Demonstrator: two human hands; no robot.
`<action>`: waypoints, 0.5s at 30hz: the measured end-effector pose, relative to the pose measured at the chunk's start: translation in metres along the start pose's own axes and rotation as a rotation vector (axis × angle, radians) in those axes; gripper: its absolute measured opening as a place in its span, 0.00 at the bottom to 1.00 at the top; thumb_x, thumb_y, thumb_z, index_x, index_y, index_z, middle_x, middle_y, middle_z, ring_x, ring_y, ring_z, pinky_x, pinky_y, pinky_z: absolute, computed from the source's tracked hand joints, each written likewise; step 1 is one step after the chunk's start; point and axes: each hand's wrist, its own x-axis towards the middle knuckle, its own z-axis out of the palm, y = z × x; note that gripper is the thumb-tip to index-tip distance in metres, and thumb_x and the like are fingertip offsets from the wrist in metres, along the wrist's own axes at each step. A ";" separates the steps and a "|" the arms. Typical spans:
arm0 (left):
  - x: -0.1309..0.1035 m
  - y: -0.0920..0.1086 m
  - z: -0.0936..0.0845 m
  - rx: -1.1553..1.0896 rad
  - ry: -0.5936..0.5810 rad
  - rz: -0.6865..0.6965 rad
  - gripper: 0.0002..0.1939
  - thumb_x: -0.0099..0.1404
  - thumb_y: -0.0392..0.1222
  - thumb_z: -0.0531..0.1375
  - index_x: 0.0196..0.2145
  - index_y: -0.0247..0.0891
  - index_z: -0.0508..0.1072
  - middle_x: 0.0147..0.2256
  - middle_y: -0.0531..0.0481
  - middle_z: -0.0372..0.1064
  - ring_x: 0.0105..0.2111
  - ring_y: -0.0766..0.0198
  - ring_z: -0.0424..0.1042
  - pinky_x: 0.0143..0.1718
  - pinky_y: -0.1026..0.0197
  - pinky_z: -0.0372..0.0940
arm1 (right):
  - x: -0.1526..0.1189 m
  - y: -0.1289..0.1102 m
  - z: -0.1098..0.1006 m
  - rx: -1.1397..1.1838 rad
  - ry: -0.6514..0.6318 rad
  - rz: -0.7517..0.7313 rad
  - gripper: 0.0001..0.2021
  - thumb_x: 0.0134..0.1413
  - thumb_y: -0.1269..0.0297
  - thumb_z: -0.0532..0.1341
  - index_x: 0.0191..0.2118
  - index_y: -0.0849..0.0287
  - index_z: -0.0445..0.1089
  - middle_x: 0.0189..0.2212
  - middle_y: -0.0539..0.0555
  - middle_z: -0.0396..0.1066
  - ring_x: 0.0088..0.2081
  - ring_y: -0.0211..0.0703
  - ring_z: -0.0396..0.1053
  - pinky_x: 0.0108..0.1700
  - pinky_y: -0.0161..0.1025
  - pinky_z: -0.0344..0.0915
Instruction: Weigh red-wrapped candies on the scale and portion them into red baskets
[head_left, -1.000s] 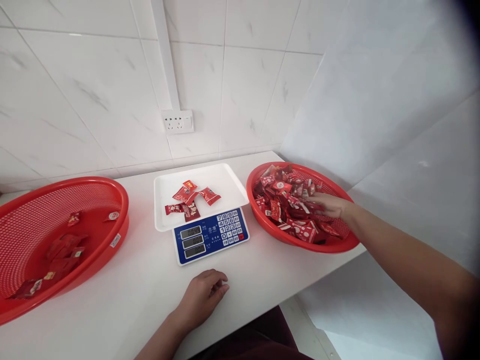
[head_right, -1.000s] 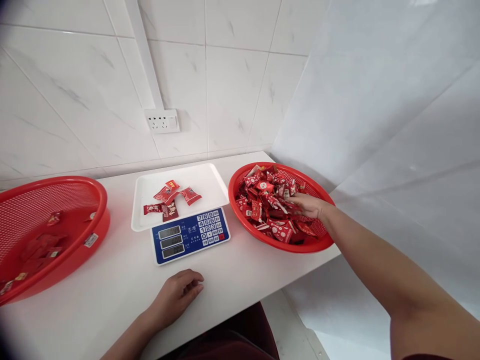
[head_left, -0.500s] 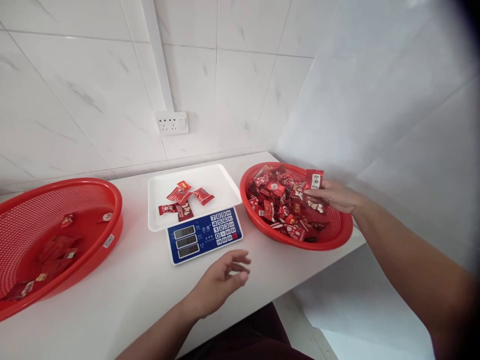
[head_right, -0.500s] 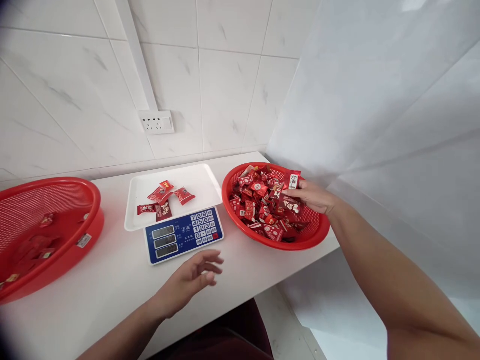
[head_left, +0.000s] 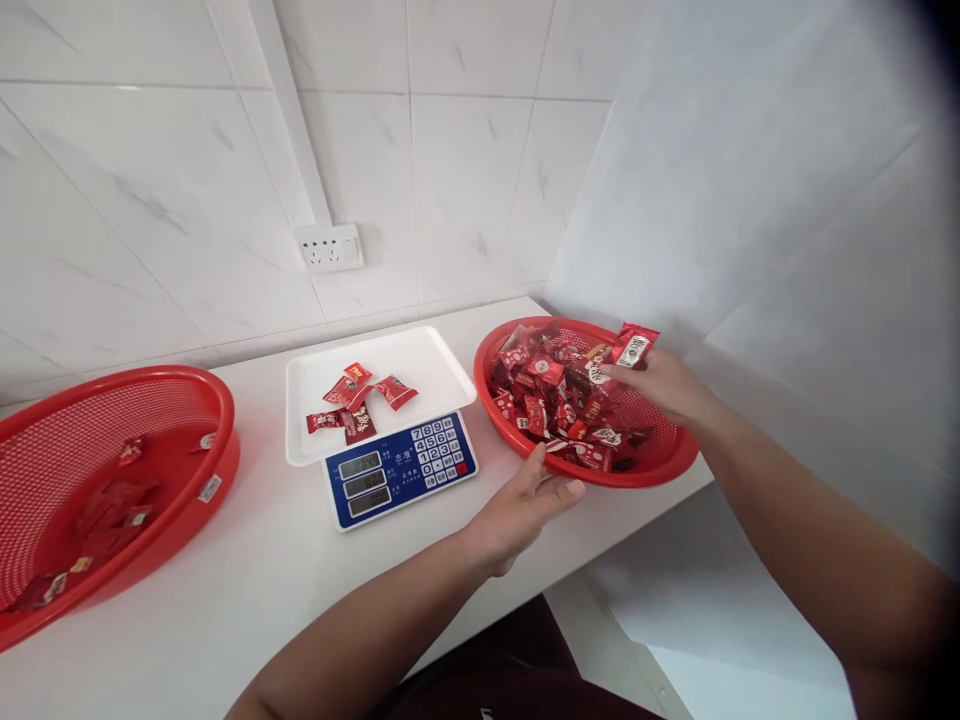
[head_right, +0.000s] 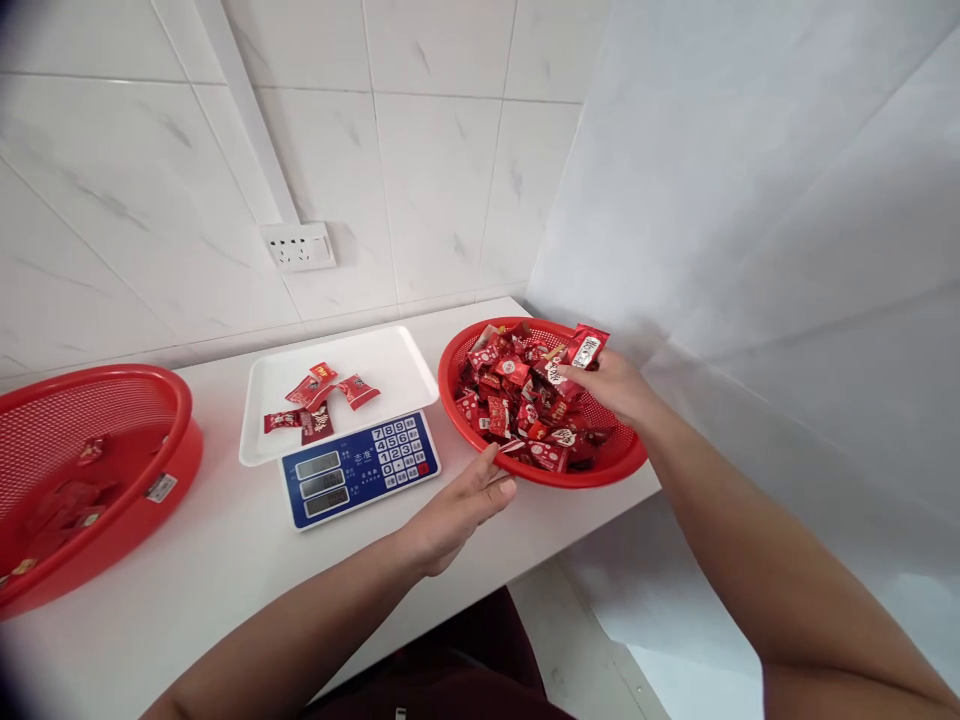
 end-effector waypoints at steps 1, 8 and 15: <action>0.001 -0.002 0.000 0.003 0.001 -0.018 0.39 0.59 0.50 0.61 0.63 0.45 0.48 0.63 0.43 0.47 0.63 0.53 0.46 0.61 0.47 0.41 | 0.000 0.000 0.000 0.028 -0.016 0.004 0.10 0.45 0.63 0.64 0.36 0.59 0.71 0.38 0.58 0.75 0.42 0.54 0.70 0.48 0.50 0.64; 0.000 -0.005 -0.005 0.064 0.011 -0.109 0.41 0.55 0.51 0.64 0.62 0.46 0.51 0.64 0.39 0.40 0.59 0.49 0.54 0.57 0.46 0.50 | -0.002 -0.011 0.013 0.299 -0.256 -0.018 0.13 0.48 0.67 0.63 0.43 0.50 0.70 0.40 0.49 0.75 0.38 0.42 0.73 0.46 0.44 0.69; -0.010 0.010 -0.005 0.063 -0.034 -0.082 0.27 0.53 0.54 0.64 0.47 0.36 0.68 0.39 0.41 0.70 0.35 0.58 0.73 0.41 0.53 0.62 | -0.008 -0.024 0.026 0.350 -0.363 -0.011 0.15 0.44 0.66 0.66 0.41 0.52 0.70 0.40 0.50 0.74 0.41 0.43 0.72 0.48 0.46 0.68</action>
